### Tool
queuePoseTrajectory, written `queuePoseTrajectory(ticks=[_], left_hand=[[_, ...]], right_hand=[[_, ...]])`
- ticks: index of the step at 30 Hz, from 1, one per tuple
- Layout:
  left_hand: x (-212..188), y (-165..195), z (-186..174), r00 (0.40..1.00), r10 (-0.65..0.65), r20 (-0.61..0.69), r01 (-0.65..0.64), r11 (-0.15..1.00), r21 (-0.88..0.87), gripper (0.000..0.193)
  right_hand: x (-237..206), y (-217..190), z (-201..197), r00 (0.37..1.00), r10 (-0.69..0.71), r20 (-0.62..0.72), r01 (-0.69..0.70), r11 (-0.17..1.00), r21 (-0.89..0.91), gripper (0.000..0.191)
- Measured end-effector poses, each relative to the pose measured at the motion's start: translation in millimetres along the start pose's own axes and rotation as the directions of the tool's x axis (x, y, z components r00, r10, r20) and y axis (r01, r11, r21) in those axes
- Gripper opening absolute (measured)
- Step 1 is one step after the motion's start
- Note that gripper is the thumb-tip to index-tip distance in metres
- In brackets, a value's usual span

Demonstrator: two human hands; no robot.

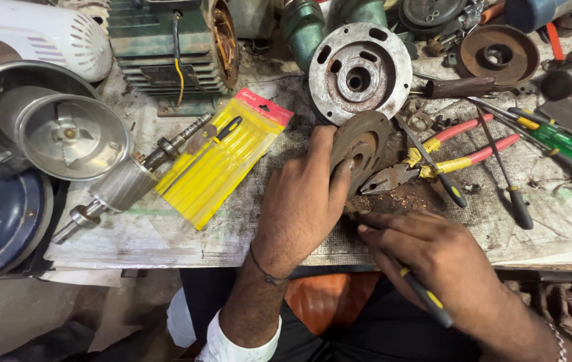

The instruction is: The person holds a rusty circular metal pump housing on a cluttered workbench with their left hand and uses a screwdriver-handled scraper in their right hand to scrape rust and debris from its edge and surface, rotating the part to reach different spots.

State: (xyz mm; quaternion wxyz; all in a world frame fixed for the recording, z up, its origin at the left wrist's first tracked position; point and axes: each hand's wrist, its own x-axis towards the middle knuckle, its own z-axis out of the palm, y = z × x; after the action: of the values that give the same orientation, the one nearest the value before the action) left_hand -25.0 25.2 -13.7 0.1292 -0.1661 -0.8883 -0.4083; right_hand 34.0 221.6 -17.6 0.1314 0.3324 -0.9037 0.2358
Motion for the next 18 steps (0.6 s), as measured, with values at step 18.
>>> queuePoseTrajectory(ticks=[18], left_hand=[[0.2,-0.4,0.6,1.000,0.018,-0.018,-0.018,1.000,-0.009,0.038]], right_hand=[[1.0,10.3,-0.8,0.993,-0.107,0.049,0.109,0.993,-0.043,0.043]])
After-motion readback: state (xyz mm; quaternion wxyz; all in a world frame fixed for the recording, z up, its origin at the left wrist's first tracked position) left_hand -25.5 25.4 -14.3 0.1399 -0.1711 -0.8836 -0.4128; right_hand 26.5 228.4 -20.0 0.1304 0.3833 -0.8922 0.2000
